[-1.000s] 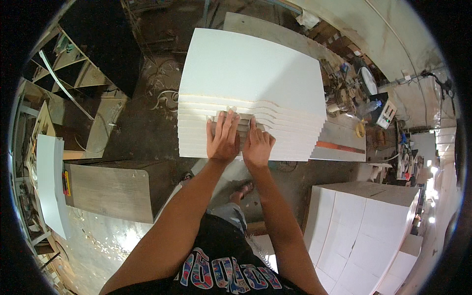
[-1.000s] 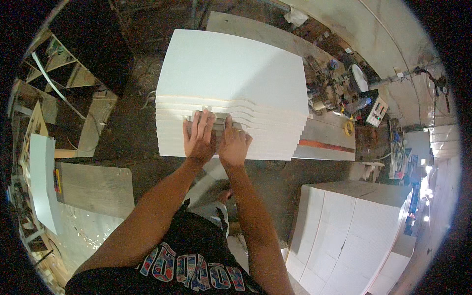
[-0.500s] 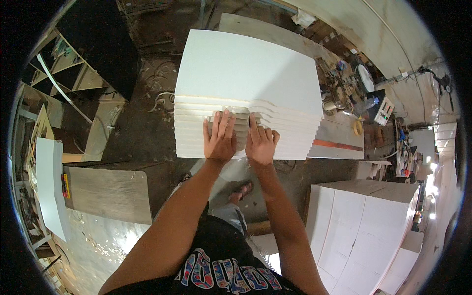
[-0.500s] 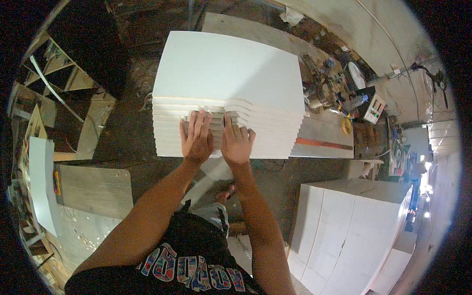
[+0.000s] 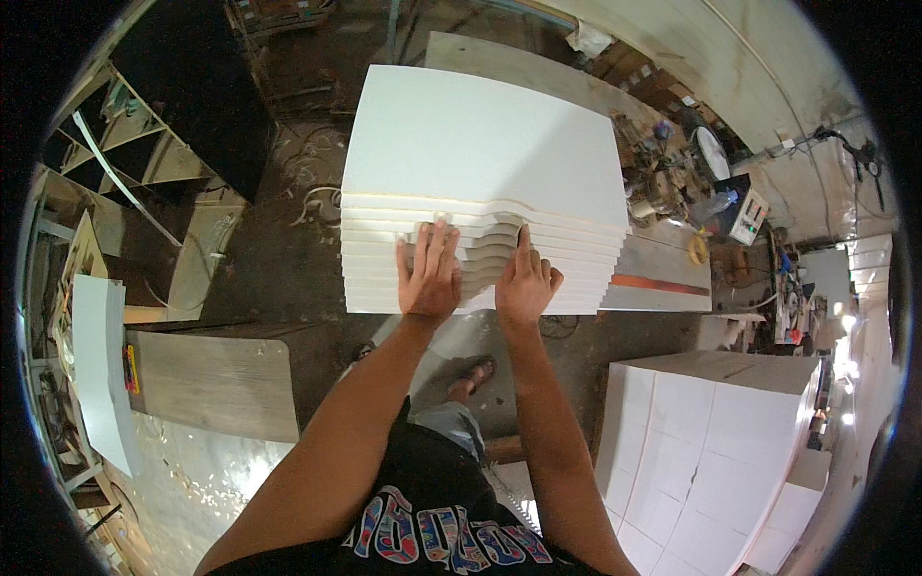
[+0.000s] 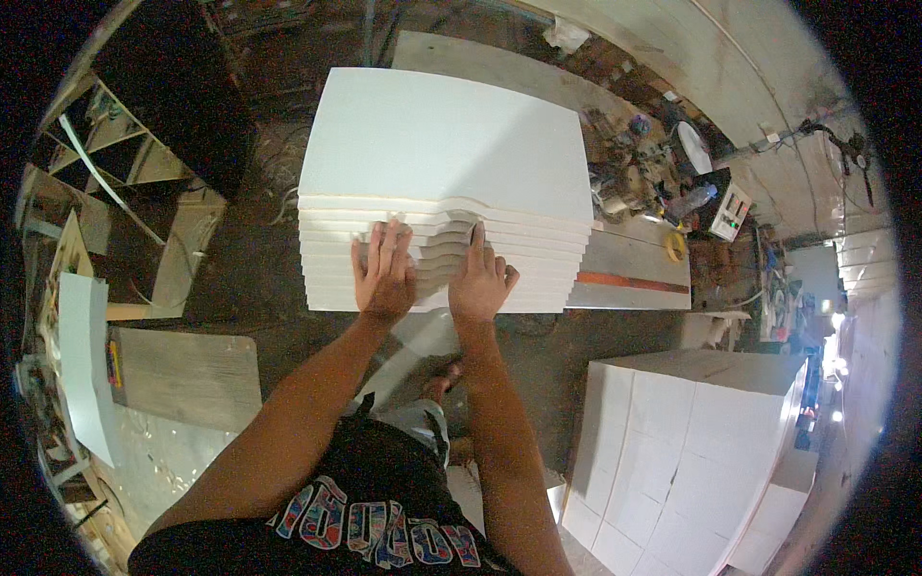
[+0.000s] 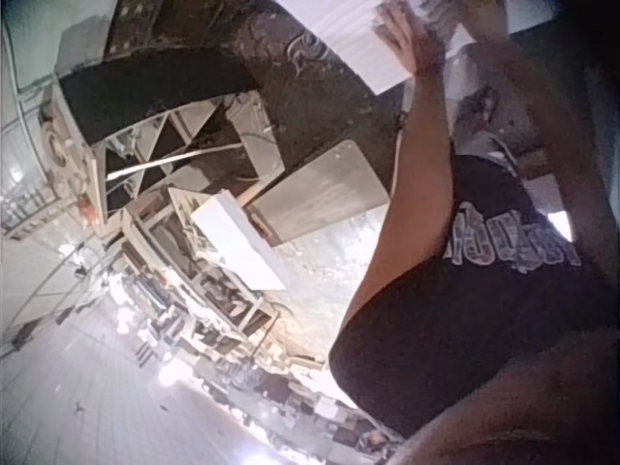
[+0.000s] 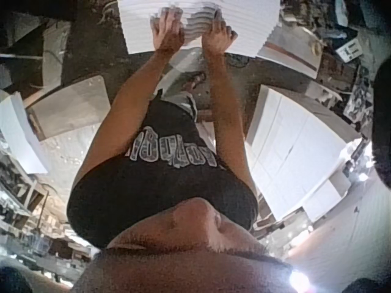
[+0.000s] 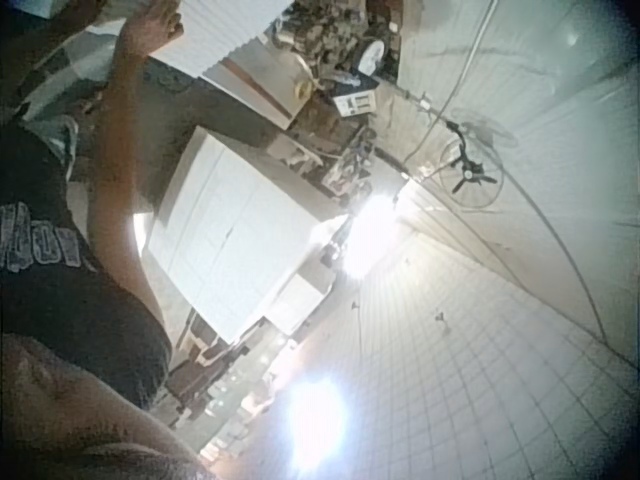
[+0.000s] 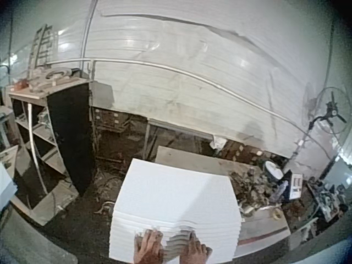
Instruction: The person sands the edges of white rectangular panels using a sanding block, then places each panel onto a stack. The person repeats this process for multiple panels in a workshop setting.
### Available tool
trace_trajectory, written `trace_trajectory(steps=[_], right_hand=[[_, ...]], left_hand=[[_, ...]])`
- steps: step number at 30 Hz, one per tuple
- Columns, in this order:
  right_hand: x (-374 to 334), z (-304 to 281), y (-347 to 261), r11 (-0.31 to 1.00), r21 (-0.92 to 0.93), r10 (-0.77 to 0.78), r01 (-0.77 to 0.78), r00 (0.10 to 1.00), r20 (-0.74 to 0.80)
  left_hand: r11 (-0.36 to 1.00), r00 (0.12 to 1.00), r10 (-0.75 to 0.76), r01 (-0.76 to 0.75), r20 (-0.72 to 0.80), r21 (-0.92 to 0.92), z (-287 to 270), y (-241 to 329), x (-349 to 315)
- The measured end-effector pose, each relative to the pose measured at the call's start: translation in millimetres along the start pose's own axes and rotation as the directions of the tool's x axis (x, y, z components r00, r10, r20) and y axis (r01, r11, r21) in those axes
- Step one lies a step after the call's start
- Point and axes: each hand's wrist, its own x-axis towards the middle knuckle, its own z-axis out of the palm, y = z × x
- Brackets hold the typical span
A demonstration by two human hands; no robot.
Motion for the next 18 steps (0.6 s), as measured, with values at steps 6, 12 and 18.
trace_trajectory(steps=[6, 12, 18], right_hand=[[10.4, 13.1, -13.0, 0.997, 0.042, -0.053, 0.064, 0.973, -0.223], [-10.9, 7.1, -12.8, 0.966, 0.239, -0.082, 0.099, 0.993, -0.08], [6.1, 6.5, -22.3, 0.972, 0.171, -0.136, 0.16, 0.98, -0.144]], left_hand=[[0.999, 0.998, 0.021, -0.019, -0.052, 0.028, 3.8, -1.6, -0.2], [0.998, 1.0, 0.018, -0.016, -0.025, 0.062, 1.5, -1.8, 0.4], [0.999, 0.999, 0.022, -0.021, -0.044, 0.029, -0.6, -0.1, 0.9]])
